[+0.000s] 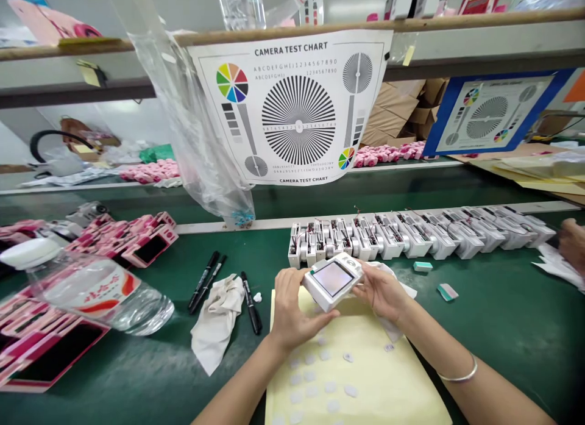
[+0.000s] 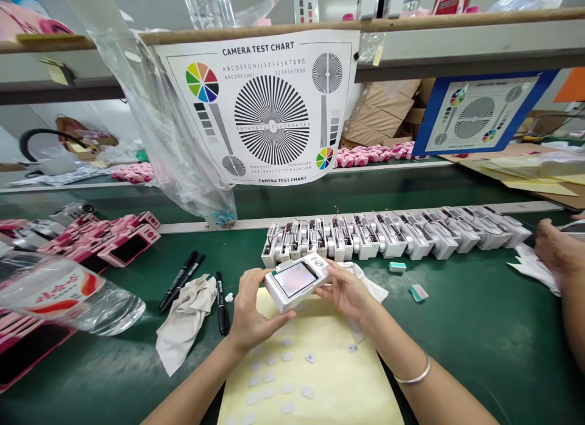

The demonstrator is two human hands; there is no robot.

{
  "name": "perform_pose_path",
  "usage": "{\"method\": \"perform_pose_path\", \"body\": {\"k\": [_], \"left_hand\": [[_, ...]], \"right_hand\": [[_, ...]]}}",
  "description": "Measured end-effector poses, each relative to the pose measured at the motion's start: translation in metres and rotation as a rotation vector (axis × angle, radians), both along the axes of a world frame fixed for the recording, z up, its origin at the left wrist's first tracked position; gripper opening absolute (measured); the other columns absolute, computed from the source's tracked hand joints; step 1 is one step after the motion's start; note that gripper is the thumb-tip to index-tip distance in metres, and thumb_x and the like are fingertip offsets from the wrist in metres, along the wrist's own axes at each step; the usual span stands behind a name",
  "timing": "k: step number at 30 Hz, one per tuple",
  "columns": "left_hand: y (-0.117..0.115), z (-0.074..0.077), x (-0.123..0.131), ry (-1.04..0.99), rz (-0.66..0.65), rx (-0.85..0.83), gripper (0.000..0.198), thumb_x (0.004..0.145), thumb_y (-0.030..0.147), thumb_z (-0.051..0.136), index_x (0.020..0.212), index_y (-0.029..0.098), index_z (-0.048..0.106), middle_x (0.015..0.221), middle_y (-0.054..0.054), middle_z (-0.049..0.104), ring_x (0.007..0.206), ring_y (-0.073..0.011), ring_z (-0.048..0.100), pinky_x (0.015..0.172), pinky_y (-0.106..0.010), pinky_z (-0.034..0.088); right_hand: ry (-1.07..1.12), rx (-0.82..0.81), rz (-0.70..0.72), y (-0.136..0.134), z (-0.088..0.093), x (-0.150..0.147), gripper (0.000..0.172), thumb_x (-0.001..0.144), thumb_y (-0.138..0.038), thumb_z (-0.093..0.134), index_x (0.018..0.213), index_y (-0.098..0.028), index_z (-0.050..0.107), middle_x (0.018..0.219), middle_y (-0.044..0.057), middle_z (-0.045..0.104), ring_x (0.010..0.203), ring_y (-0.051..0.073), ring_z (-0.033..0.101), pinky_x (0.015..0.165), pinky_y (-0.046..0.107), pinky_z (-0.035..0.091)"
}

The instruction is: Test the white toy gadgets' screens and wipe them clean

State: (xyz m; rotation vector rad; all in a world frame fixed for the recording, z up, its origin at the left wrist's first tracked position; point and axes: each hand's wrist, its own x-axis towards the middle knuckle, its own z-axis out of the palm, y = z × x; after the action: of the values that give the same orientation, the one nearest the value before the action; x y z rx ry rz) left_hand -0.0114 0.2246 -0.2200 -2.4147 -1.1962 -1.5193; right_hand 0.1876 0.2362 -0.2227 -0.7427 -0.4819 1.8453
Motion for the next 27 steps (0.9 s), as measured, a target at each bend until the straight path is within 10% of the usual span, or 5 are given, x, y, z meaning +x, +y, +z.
{"method": "perform_pose_path", "body": {"k": [10, 27], "left_hand": [[-0.006, 0.003, 0.009, 0.125, -0.129, 0.281, 0.032, 0.078, 0.048, 0.057, 0.078, 0.017, 0.049, 0.059, 0.000, 0.049, 0.071, -0.0190, 0.048, 0.076, -0.038, 0.041], [-0.023, 0.010, 0.016, 0.121, -0.123, 0.363, 0.038, 0.081, 0.052, 0.051, 0.065, 0.018, 0.044, 0.050, 0.003, 0.049, 0.066, -0.0164, 0.052, 0.079, -0.037, 0.038]], "right_hand": [[-0.177, 0.108, -0.081, 0.002, -0.011, -0.009, 0.020, 0.075, -0.032, 0.064, 0.087, -0.016, 0.063, 0.083, 0.004, 0.071, 0.071, 0.014, 0.065, 0.063, 0.023, 0.050], [-0.280, 0.171, 0.013, -0.012, -0.005, -0.021, 0.038, 0.073, -0.049, 0.062, 0.090, -0.015, 0.066, 0.090, 0.008, 0.071, 0.082, 0.022, 0.065, 0.074, 0.034, 0.049]]}}
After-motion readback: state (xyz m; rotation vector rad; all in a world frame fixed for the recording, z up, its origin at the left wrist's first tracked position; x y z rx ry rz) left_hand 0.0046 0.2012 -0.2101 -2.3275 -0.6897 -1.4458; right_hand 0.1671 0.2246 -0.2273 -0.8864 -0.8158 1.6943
